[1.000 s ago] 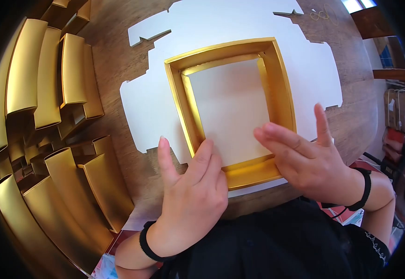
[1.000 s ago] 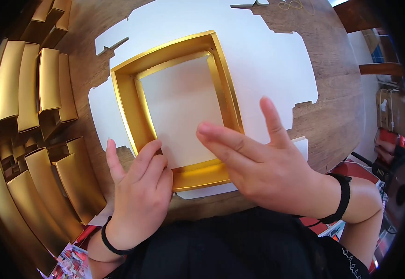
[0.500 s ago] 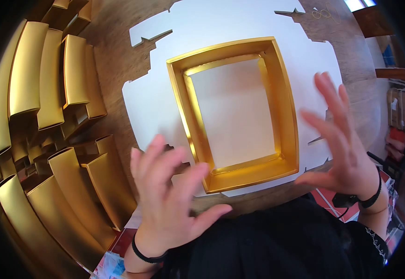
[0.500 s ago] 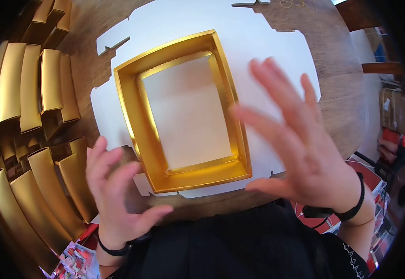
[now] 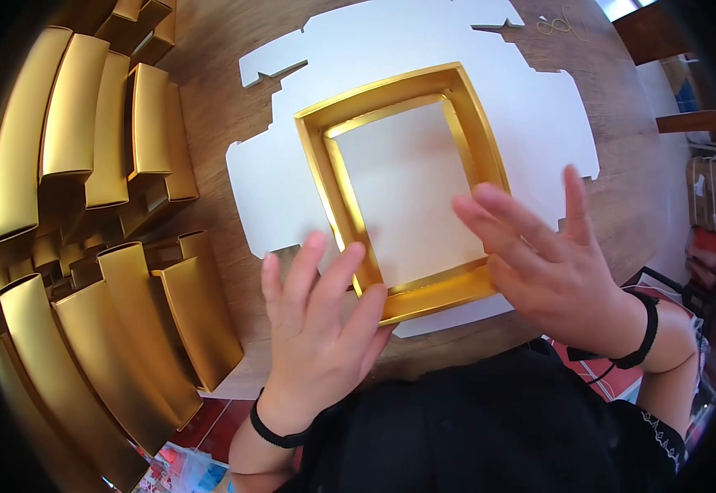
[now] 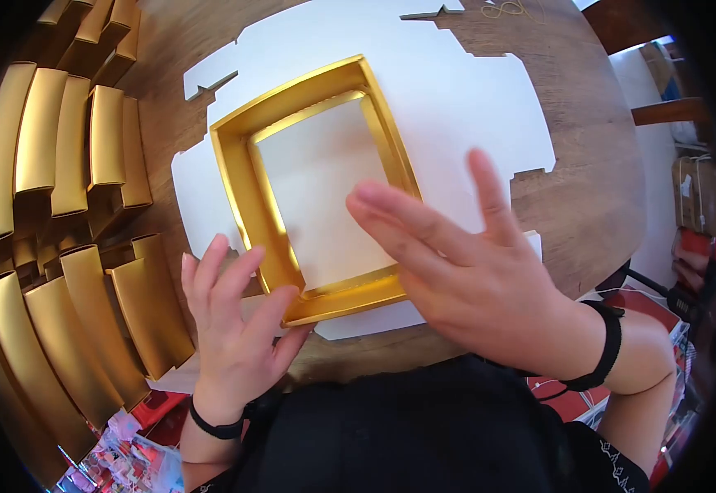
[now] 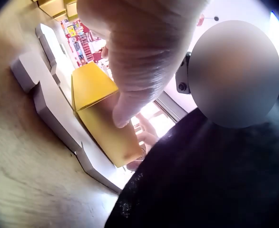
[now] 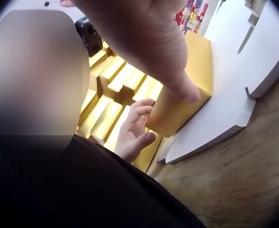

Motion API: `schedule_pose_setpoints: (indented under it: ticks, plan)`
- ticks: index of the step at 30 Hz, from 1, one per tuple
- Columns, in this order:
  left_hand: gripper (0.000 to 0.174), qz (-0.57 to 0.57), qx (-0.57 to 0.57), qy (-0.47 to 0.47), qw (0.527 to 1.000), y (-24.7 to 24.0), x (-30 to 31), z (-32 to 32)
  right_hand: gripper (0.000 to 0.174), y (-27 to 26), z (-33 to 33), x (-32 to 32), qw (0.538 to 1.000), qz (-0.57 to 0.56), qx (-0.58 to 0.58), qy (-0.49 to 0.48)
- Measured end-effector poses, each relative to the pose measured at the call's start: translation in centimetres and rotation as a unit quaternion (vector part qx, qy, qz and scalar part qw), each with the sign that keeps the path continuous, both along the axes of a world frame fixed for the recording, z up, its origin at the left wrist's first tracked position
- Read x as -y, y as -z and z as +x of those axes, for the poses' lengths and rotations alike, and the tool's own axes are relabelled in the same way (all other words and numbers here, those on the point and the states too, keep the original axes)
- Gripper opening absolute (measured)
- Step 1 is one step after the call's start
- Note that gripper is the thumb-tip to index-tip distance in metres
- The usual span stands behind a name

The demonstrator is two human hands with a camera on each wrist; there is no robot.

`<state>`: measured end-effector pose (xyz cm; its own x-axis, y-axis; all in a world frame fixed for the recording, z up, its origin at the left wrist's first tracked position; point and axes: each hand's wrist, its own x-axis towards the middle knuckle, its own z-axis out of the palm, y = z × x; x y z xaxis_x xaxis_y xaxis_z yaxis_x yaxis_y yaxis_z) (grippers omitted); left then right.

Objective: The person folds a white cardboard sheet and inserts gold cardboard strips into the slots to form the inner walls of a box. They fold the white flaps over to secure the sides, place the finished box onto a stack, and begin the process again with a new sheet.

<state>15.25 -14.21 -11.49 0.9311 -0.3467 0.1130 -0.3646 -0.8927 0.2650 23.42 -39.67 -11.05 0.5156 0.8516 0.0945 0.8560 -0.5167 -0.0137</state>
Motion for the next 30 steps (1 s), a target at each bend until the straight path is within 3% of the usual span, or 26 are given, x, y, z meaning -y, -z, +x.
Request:
schedule_pose_setpoints:
  ticks: [1, 4, 8, 12, 14, 16, 17, 18, 19, 21, 22, 24, 25, 26, 30]
  plan:
    - [0.021, -0.008, -0.002, -0.011, 1.0, -0.3, 0.8, 0.4, 0.011, 0.2, -0.4, -0.8, 0.999, 0.012, -0.021, 0.023]
    - [0.009, 0.034, -0.044, 0.022, 0.998, -0.7, 1.7, 1.0, 0.008, -0.2, -0.2, -1.3, 0.999, -0.036, -0.024, -0.014]
    - [0.011, 0.032, -0.04, 0.031, 0.998, -0.6, 1.7, 1.4, 0.009, 0.1, 0.2, -1.5, 0.995, -0.013, -0.097, 0.0]
    - [0.008, 0.038, -0.061, 0.052, 0.996, -0.9, 1.6, 1.7, 0.01, -0.8, 1.0, -1.6, 0.989, -0.072, -0.129, -0.028]
    - [0.01, 0.049, -0.074, 0.064, 0.994, -1.3, 1.2, 1.8, 0.02, -1.9, 1.3, -1.5, 0.984, -0.106, -0.138, -0.04]
    - [0.036, -0.078, -0.086, 0.024, 0.993, -1.6, 0.3, 1.7, 0.052, -3.1, 1.7, -0.4, 0.972, -0.06, -0.223, 0.044]
    - [0.036, -0.08, -0.084, 0.023, 0.993, -1.4, -0.4, 1.4, 0.085, -3.8, 1.8, 0.6, 0.975, -0.054, -0.205, 0.068]
    - [0.051, -0.146, -0.065, -0.016, 0.987, -0.8, -1.3, 0.9, 0.085, -3.7, 1.9, 1.3, 0.975, -0.055, -0.204, 0.067]
    - [0.065, -0.21, -0.046, -0.055, 0.975, -0.3, -1.8, 0.5, 0.089, -3.7, 1.9, 1.8, 0.963, 0.019, -0.241, 0.117]
    - [0.068, -0.245, -0.081, -0.089, 0.962, 0.4, -2.0, 0.2, 0.103, -3.0, 1.8, 2.6, 0.929, 0.108, -0.313, 0.167]
    - [0.071, -0.278, -0.115, -0.125, 0.945, 0.7, -2.1, 0.1, 0.103, -2.4, 1.7, 2.9, 0.93, 0.114, -0.309, 0.163]
    - [0.071, -0.207, -0.117, -0.102, 0.966, 1.3, -1.3, 0.3, 0.096, -1.1, 1.5, 3.2, 0.91, 0.107, -0.372, 0.15]
    - [0.071, -0.226, -0.126, -0.091, 0.962, 1.9, -0.7, 0.4, 0.083, -0.6, 1.5, 3.2, 0.904, 0.116, -0.39, 0.135]
    - [0.072, -0.245, -0.133, -0.084, 0.957, 2.2, 0.0, 0.3, 0.083, -0.2, 1.2, 3.1, 0.907, 0.124, -0.386, 0.115]
    - [0.08, -0.364, -0.072, -0.083, 0.925, 1.3, 2.9, -0.1, 0.067, 1.2, 0.1, 3.6, 0.804, 0.369, -0.438, 0.162]
